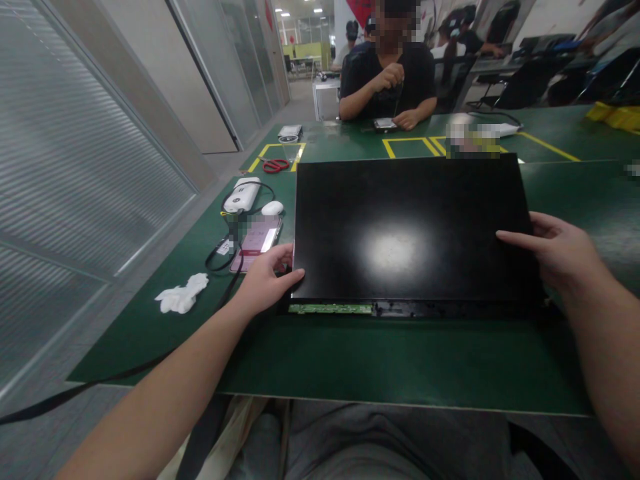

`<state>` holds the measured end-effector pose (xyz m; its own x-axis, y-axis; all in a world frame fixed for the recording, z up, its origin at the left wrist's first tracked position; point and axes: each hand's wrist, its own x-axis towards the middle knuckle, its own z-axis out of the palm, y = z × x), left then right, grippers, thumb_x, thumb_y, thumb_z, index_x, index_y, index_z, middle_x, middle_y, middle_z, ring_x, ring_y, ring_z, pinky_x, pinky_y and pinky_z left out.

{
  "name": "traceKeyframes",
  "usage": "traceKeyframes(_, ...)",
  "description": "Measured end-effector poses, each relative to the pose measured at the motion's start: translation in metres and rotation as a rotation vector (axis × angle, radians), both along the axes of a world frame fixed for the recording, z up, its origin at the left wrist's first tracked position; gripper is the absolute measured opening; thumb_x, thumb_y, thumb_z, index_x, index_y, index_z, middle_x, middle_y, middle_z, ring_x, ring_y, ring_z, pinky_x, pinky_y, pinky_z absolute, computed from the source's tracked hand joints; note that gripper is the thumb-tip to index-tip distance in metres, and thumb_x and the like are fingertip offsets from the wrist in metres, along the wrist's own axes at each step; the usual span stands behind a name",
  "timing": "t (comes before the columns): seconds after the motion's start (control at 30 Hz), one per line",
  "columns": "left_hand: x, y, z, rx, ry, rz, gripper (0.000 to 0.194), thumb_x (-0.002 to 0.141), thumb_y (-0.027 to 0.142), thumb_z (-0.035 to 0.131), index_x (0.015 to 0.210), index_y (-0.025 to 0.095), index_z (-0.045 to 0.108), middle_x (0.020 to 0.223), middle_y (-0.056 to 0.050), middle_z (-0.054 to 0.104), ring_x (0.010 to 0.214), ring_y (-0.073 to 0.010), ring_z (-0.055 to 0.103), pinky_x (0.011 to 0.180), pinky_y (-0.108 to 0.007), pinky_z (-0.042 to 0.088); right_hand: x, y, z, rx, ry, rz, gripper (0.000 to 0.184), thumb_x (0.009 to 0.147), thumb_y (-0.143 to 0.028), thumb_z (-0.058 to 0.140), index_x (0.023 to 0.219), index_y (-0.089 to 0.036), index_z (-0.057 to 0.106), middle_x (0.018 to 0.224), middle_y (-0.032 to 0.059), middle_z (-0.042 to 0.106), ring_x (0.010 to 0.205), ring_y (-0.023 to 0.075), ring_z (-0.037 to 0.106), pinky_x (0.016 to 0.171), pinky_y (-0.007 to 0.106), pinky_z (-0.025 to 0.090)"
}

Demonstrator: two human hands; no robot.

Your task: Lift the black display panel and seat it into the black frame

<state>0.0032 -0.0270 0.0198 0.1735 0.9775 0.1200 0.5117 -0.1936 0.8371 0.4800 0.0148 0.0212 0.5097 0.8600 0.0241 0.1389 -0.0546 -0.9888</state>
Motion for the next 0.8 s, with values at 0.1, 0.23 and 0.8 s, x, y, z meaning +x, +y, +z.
traceKeyframes(0.1,0.0,0.0,-0.001,0.007,0.017,0.009,0.047,0.078,0.034,0.073,0.121,0.019,0.067,0.111,-0.009,0.073,0.101,-0.0296,0.066,0.09,-0.044,0.05,-0.001,-0.001,0.001,-0.003,-0.025,0.011,0.055,0.042,-0.022,0.09,0.095,-0.024,0.077,0.099,0.0023,0.076,0.085,0.0194,0.071,0.08,0.035,0.063)
traceKeyframes(0.23,-0.002,0.001,-0.002,-0.004,0.01,0.01,0.049,0.077,0.035,0.073,0.123,0.019,0.066,0.116,-0.01,0.072,0.105,-0.0315,0.066,0.095,-0.048,0.05,-0.003,-0.002,0.002,0.003,-0.042,0.022,0.053,0.042,-0.022,0.09,0.093,-0.025,0.077,0.098,0.0027,0.076,0.084,0.0209,0.071,0.078,0.037,0.063)
traceKeyframes(0.8,-0.005,0.001,-0.005,0.095,0.073,0.035,0.045,0.077,0.043,0.076,0.117,0.023,0.072,0.14,-0.014,0.049,0.137,-0.0387,0.045,0.106,-0.055,0.047,-0.01,-0.002,0.004,-0.137,-0.04,-0.019,0.049,0.047,-0.021,0.089,0.095,-0.024,0.078,0.094,0.0025,0.077,0.075,0.0152,0.069,0.059,0.022,0.058)
